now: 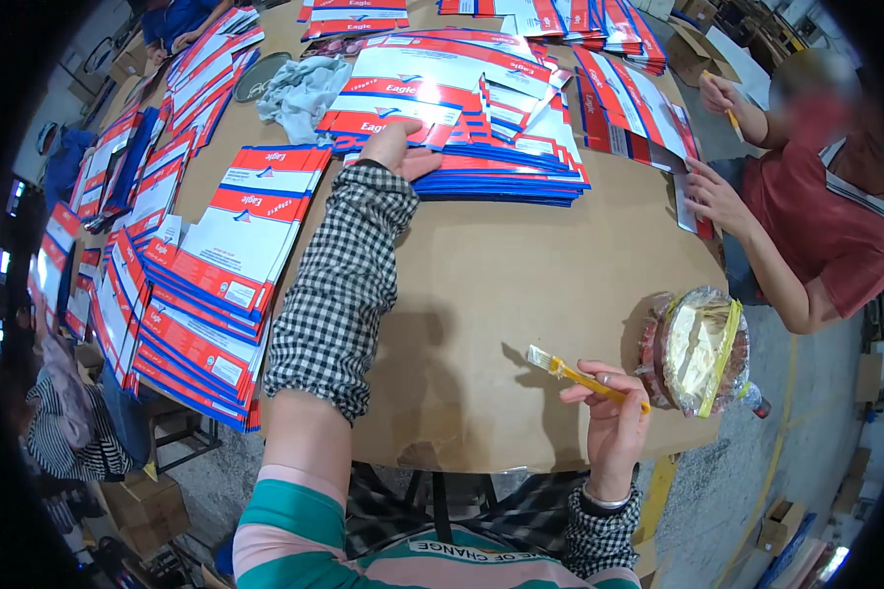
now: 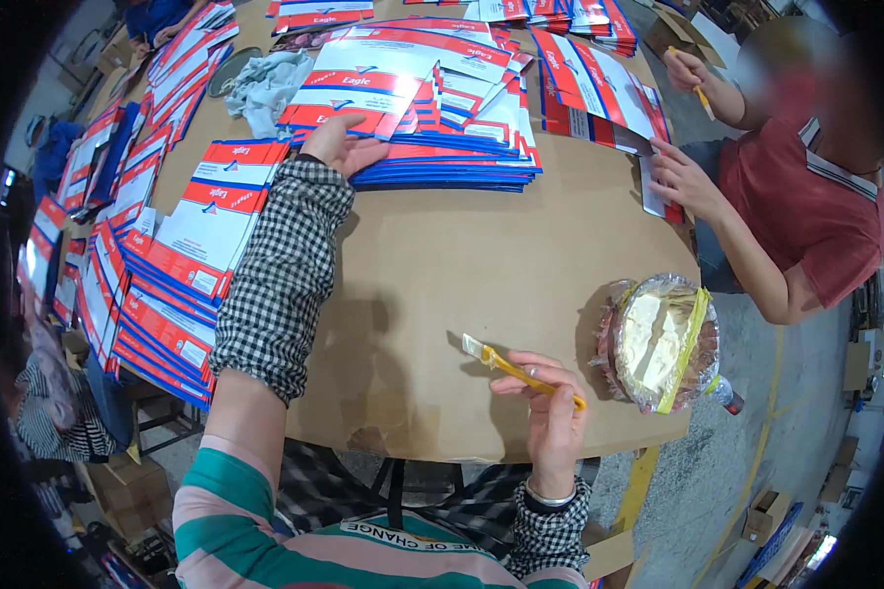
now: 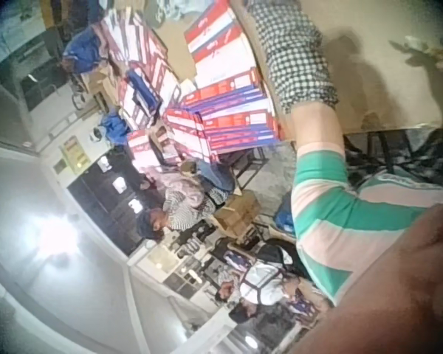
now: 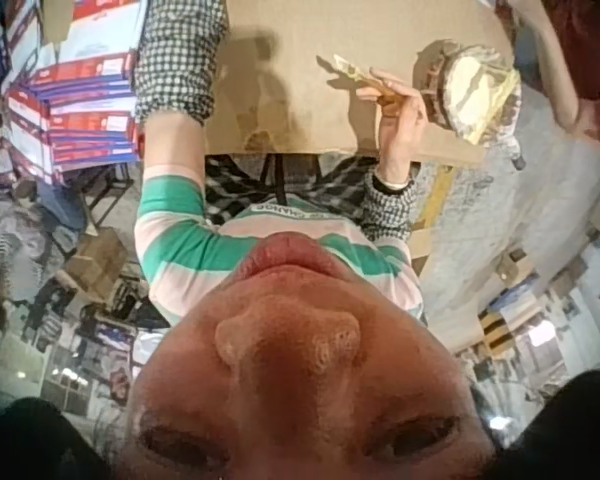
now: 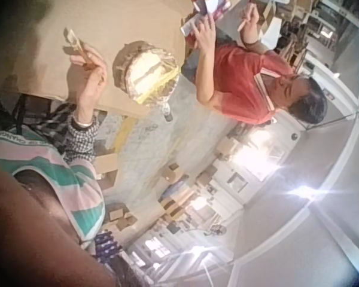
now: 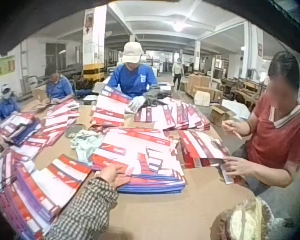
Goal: The person sits at a table and assembles flat paperboard sheets into small boxes. They use a yellow brush to apply glue from a bowl onto the flaps of the paperboard, then fold and press the flaps to seal the boxes. The person handles the boxes one at a time, stacking the finished units on the table.
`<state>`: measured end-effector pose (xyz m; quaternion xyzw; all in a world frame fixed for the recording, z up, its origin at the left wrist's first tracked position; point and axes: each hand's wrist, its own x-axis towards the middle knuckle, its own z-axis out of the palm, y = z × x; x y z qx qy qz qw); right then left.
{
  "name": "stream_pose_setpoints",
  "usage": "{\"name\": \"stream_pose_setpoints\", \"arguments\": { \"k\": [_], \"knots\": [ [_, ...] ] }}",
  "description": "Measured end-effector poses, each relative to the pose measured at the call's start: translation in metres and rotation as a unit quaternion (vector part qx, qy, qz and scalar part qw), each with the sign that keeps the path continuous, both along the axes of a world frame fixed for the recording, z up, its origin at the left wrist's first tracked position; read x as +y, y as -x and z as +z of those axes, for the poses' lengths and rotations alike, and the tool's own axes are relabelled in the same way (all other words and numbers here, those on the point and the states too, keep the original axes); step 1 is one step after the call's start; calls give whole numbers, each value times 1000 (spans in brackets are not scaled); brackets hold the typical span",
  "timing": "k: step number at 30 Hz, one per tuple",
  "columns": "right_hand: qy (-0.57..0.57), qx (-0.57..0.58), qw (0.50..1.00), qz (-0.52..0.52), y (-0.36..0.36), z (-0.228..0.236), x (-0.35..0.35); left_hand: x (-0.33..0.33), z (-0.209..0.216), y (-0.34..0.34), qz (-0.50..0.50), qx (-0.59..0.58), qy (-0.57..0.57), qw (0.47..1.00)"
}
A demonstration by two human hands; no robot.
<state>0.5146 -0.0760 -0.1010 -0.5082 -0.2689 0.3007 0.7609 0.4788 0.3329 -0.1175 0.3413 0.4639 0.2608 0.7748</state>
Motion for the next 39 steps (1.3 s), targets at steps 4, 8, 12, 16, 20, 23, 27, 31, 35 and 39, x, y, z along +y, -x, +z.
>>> {"name": "stream_pose_setpoints", "arguments": {
  "k": [4,8,12,16,20,23,27,31,35,39],
  "knots": [
    [12,-4,1000,-10,-5,1,0,17,-6,17,40,171,-137,975],
    [24,-18,999,-40,-9,3,5,82,-16,55,155,433,-378,804],
    [37,-8,998,-46,-12,-3,7,136,-28,82,83,517,-355,775],
    [28,3,999,-28,-12,-12,18,161,-49,86,9,549,-367,751],
    [30,0,999,-21,-14,-17,21,160,-58,73,16,500,-328,802],
    [39,4,999,-22,-16,-18,22,139,-41,61,25,453,-330,828],
    [45,7,999,-22,-17,-21,24,156,-42,47,-84,547,-315,771],
    [38,22,999,-25,-15,-22,26,148,-40,43,-92,531,-313,782],
    [46,19,999,-12,-15,-22,28,135,-16,36,-156,531,-269,788],
    [41,21,999,-4,-14,-23,29,159,-46,33,-119,562,-251,779]
  ]
}}
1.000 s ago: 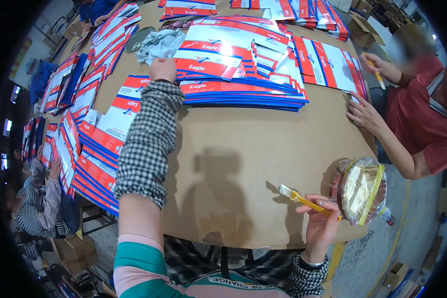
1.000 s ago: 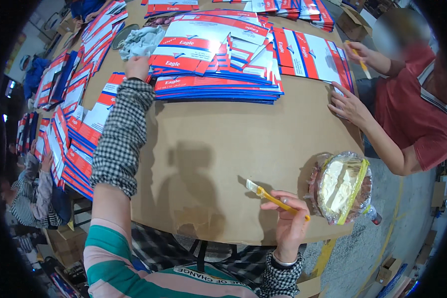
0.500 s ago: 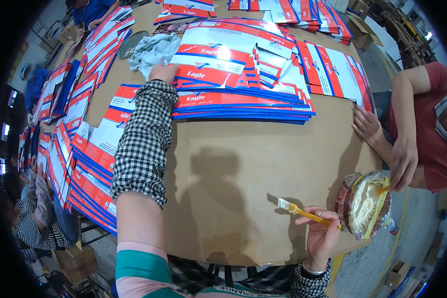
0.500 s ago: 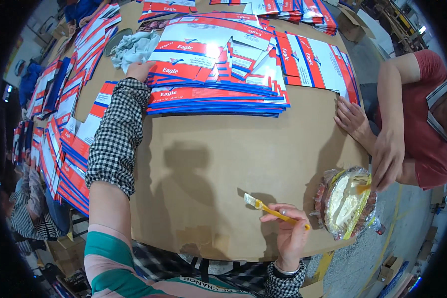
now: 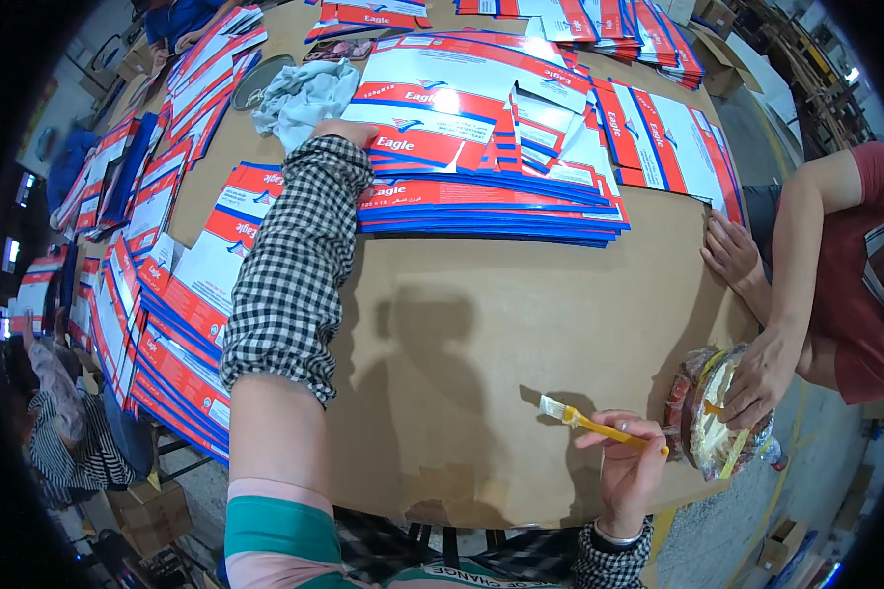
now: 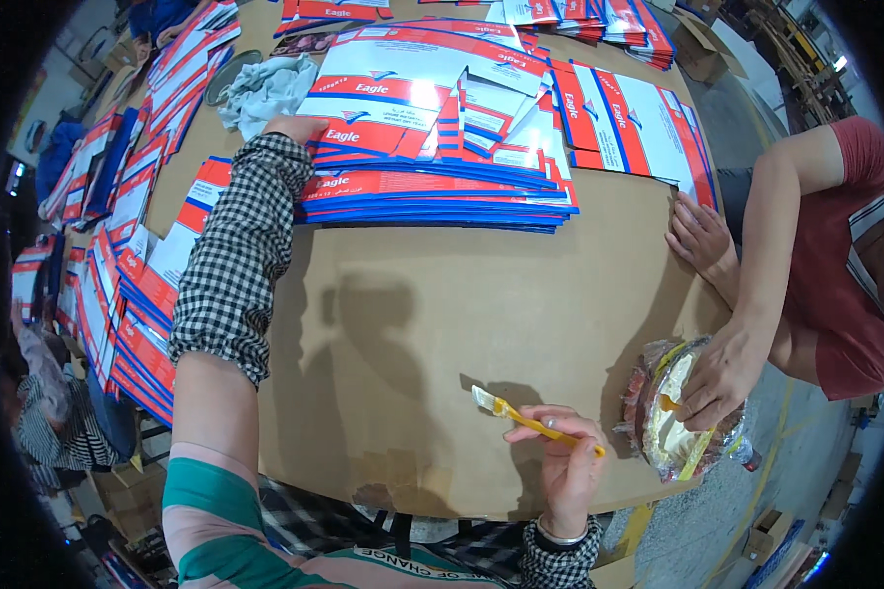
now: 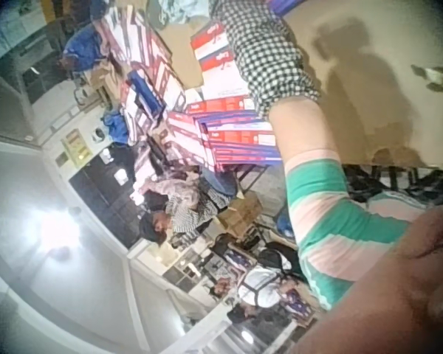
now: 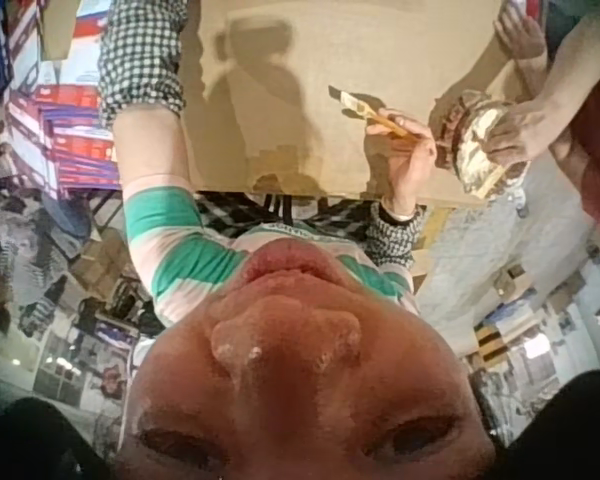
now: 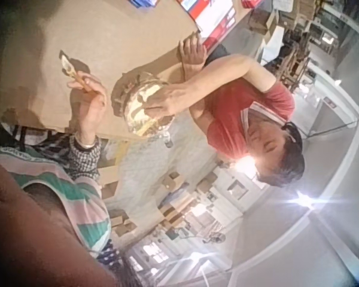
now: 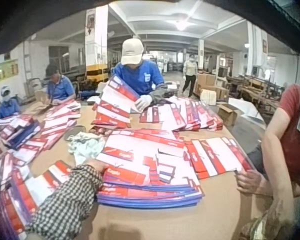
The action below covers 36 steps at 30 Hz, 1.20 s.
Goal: The person sits at a table and assembles flat paperboard sheets into small boxes. They use a yellow brush to apply glue from a bowl onto the flaps of the paperboard, then fold and press the flaps to seal the boxes. The person handles the boxes one at a time, stacking the finished units on the table.
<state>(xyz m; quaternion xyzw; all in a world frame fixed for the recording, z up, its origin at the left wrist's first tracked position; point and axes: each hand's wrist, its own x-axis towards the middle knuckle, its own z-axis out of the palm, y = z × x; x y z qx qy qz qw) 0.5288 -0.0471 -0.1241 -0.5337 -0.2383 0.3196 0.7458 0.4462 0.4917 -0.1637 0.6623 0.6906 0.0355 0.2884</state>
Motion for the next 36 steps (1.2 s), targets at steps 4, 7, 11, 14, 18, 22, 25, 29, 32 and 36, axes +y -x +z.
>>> {"name": "stream_pose_setpoints", "arguments": {
  "k": [4,7,11,14,18,22,25,29,32,36],
  "knots": [
    [2,13,1000,-7,2,4,2,-25,30,-9,-41,58,-51,996],
    [7,22,1000,-13,5,4,-1,-48,47,-15,-27,56,-116,991],
    [7,27,1000,-11,6,2,-4,-55,50,-17,1,35,-113,993],
    [5,30,1000,-8,6,1,-6,-55,43,-16,-1,41,-118,992],
    [11,34,999,-6,6,3,-6,-65,44,-26,-8,85,-84,993],
    [8,25,1000,-8,7,3,-8,-66,42,-32,-11,92,-73,993],
    [12,23,1000,-5,8,3,-7,-73,44,-32,4,113,-88,990],
    [15,24,1000,-2,9,5,-6,-82,45,-36,4,142,-161,977],
    [20,21,1000,-4,8,5,-5,-65,40,-29,-59,124,-145,980],
    [34,18,999,2,7,5,-1,-26,3,-9,-144,-48,-75,986]
  ]
}}
